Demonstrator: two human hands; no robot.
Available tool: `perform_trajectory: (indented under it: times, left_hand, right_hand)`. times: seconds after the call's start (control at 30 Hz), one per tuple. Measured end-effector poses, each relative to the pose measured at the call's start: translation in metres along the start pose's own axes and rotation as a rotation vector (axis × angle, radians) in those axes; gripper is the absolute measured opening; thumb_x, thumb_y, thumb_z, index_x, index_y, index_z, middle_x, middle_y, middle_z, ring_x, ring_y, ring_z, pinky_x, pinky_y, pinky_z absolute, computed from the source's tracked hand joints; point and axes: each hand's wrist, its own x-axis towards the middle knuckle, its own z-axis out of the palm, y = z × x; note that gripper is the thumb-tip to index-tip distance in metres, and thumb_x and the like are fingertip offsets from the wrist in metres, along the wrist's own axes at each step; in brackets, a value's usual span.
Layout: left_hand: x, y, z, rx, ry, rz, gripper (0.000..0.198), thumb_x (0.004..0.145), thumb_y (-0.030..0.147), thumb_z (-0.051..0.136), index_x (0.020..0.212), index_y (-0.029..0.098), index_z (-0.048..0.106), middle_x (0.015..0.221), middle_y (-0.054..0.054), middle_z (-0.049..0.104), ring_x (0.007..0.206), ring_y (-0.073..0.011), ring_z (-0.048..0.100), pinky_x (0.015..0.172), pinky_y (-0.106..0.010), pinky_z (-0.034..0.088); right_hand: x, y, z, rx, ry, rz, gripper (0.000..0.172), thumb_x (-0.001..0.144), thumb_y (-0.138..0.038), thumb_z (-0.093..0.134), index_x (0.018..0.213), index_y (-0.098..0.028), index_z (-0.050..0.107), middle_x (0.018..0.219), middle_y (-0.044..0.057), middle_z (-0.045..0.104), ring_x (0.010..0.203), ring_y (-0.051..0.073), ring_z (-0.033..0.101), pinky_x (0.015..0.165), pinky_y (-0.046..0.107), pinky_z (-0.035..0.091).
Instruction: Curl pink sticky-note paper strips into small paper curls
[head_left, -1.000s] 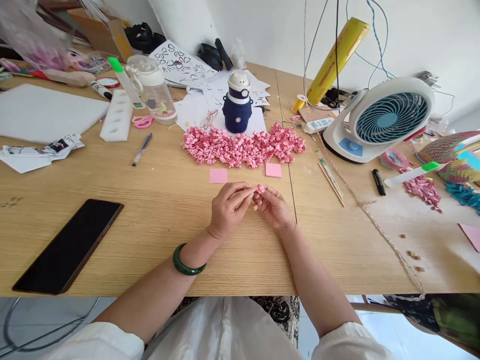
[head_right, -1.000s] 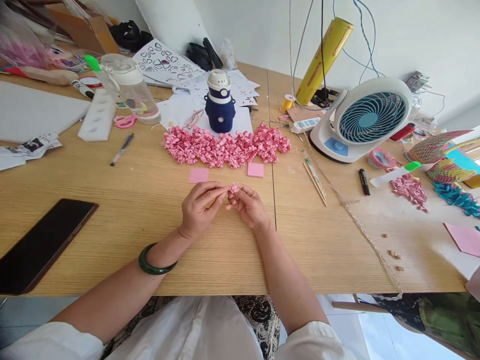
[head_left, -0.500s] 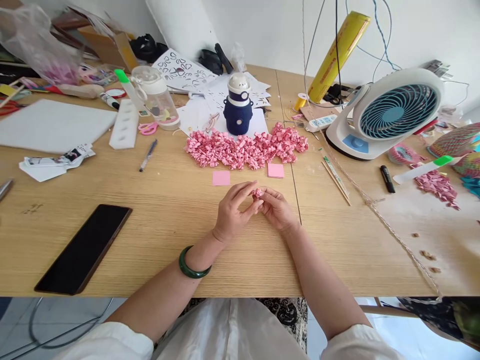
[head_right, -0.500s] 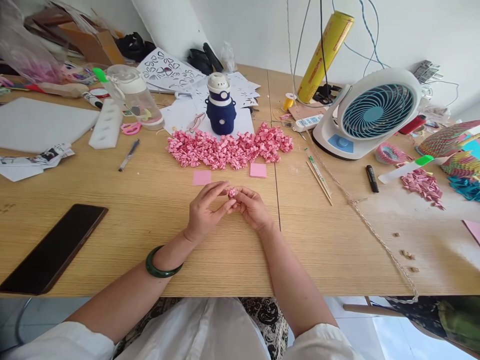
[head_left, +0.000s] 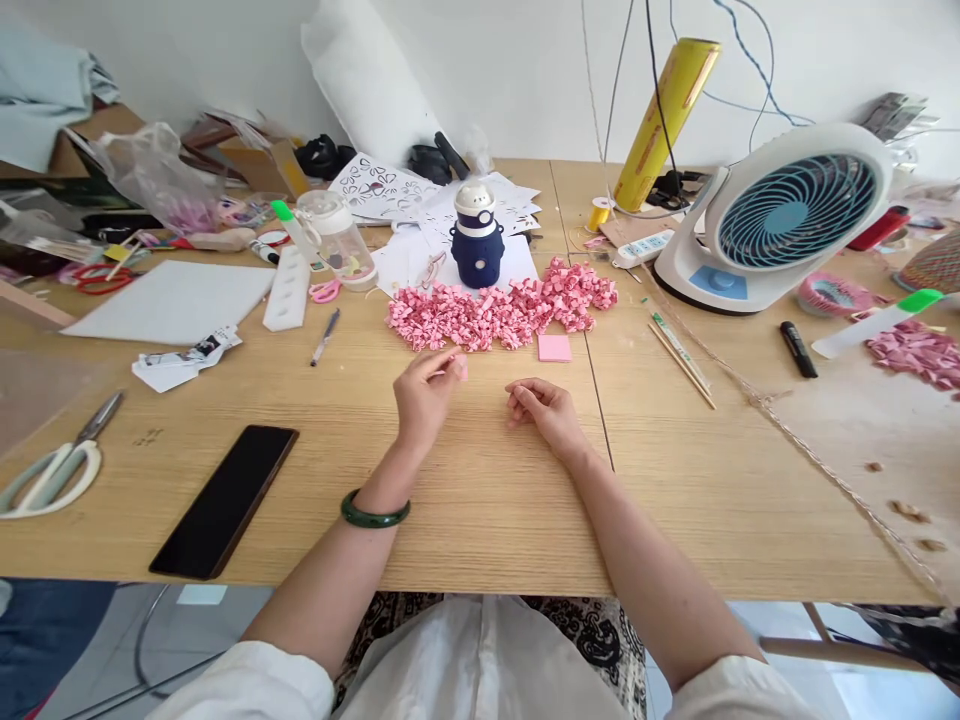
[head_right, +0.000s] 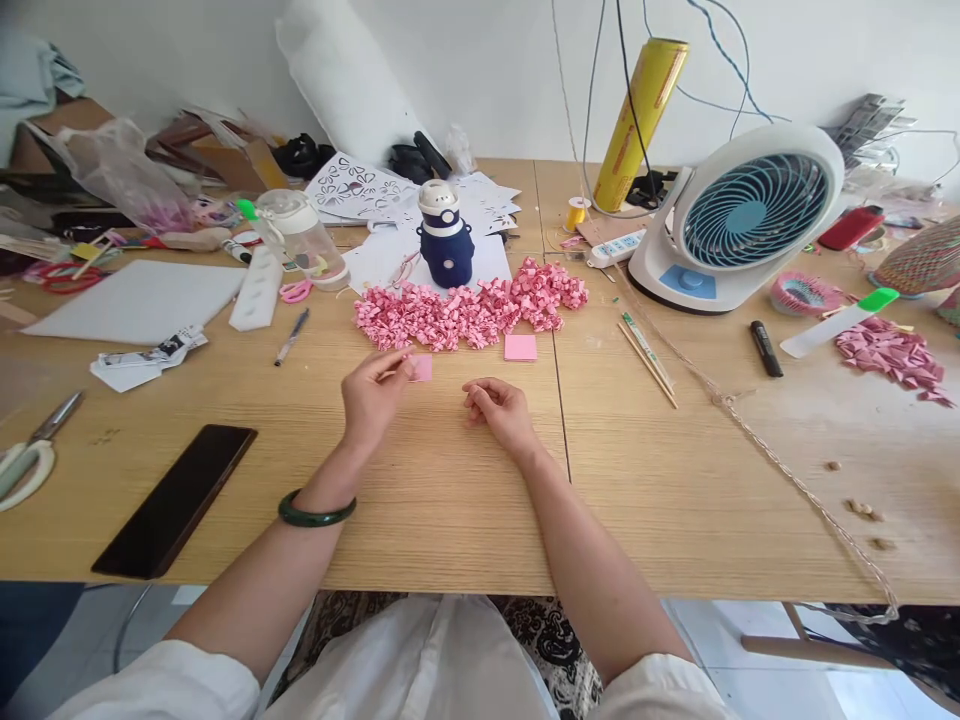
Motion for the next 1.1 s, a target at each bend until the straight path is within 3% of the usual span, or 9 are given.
perform_trajectory:
  times: [0.07, 0.17, 0.4, 0.57, 0.8, 0.97, 1.1]
  left_hand:
    - [0.02, 0.0, -0.013, 0.113, 0.004, 0.019, 0.023, 0.09, 0.031, 0.072, 0.106, 0.018, 0.082, 0.1, -0.008, 0.079, 0.075, -0.0148, 0.072, 0.071, -0.026, 0.06]
    - [0.048, -0.002, -0.022, 0.368, -0.029, 0.106, 0.02, 0.088, 0.029, 0.074, 0.102, 0.019, 0.083, 0.099, -0.008, 0.08, 0.085, -0.0199, 0.072, 0.081, -0.031, 0.057]
    - [0.087, -0.012, 0.005, 0.615, -0.187, 0.019, 0.02, 0.09, 0.031, 0.071, 0.103, 0.022, 0.083, 0.11, -0.007, 0.08, 0.1, -0.0244, 0.073, 0.088, -0.032, 0.054]
    - [0.103, -0.015, 0.024, 0.67, -0.22, -0.017, 0.023, 0.091, 0.034, 0.07, 0.105, 0.023, 0.083, 0.116, -0.006, 0.079, 0.105, -0.0269, 0.072, 0.088, -0.034, 0.053]
    - [0.12, -0.02, 0.035, 0.735, -0.251, -0.027, 0.023, 0.091, 0.036, 0.067, 0.102, 0.023, 0.083, 0.115, -0.006, 0.079, 0.106, -0.0276, 0.071, 0.085, -0.034, 0.052]
    - [0.121, -0.023, 0.033, 0.782, -0.339, -0.044, 0.022, 0.088, 0.036, 0.071, 0.099, 0.022, 0.084, 0.116, -0.008, 0.079, 0.105, -0.0292, 0.071, 0.085, -0.035, 0.053]
    - [0.12, -0.03, 0.027, 0.689, -0.4, -0.019, 0.022, 0.086, 0.035, 0.071, 0.1, 0.023, 0.084, 0.113, -0.005, 0.08, 0.1, -0.0256, 0.072, 0.085, -0.033, 0.052]
  right_hand:
    - [0.0, 0.0, 0.001, -0.036, -0.007, 0.001, 0.038, 0.077, -0.05, 0.077, 0.087, -0.015, 0.071, 0.072, -0.001, 0.064, 0.056, 0.008, 0.059, 0.053, 0.022, 0.057]
    - [0.001, 0.0, 0.003, -0.065, -0.014, -0.006, 0.035, 0.078, -0.048, 0.073, 0.087, -0.015, 0.07, 0.072, -0.001, 0.063, 0.057, 0.009, 0.058, 0.053, 0.023, 0.057]
    - [0.003, -0.001, 0.004, -0.149, -0.043, -0.018, 0.028, 0.079, -0.042, 0.066, 0.086, -0.015, 0.069, 0.07, -0.002, 0.06, 0.056, 0.009, 0.057, 0.051, 0.023, 0.055]
    - [0.004, 0.004, 0.003, -0.204, -0.058, -0.026, 0.027, 0.081, -0.04, 0.063, 0.088, -0.014, 0.069, 0.072, -0.002, 0.061, 0.053, 0.008, 0.058, 0.051, 0.022, 0.054]
    - [0.005, 0.006, 0.004, -0.227, -0.06, -0.024, 0.02, 0.082, -0.031, 0.059, 0.088, -0.015, 0.069, 0.071, -0.002, 0.059, 0.052, 0.007, 0.058, 0.05, 0.02, 0.051]
    - [0.006, 0.006, 0.006, -0.213, -0.068, -0.022, 0.021, 0.084, -0.032, 0.059, 0.089, -0.014, 0.069, 0.071, -0.002, 0.059, 0.052, 0.007, 0.057, 0.049, 0.02, 0.052]
    - [0.005, 0.006, 0.006, -0.223, -0.066, -0.026, 0.02, 0.084, -0.03, 0.058, 0.089, -0.014, 0.069, 0.072, -0.002, 0.058, 0.055, 0.008, 0.057, 0.051, 0.022, 0.055]
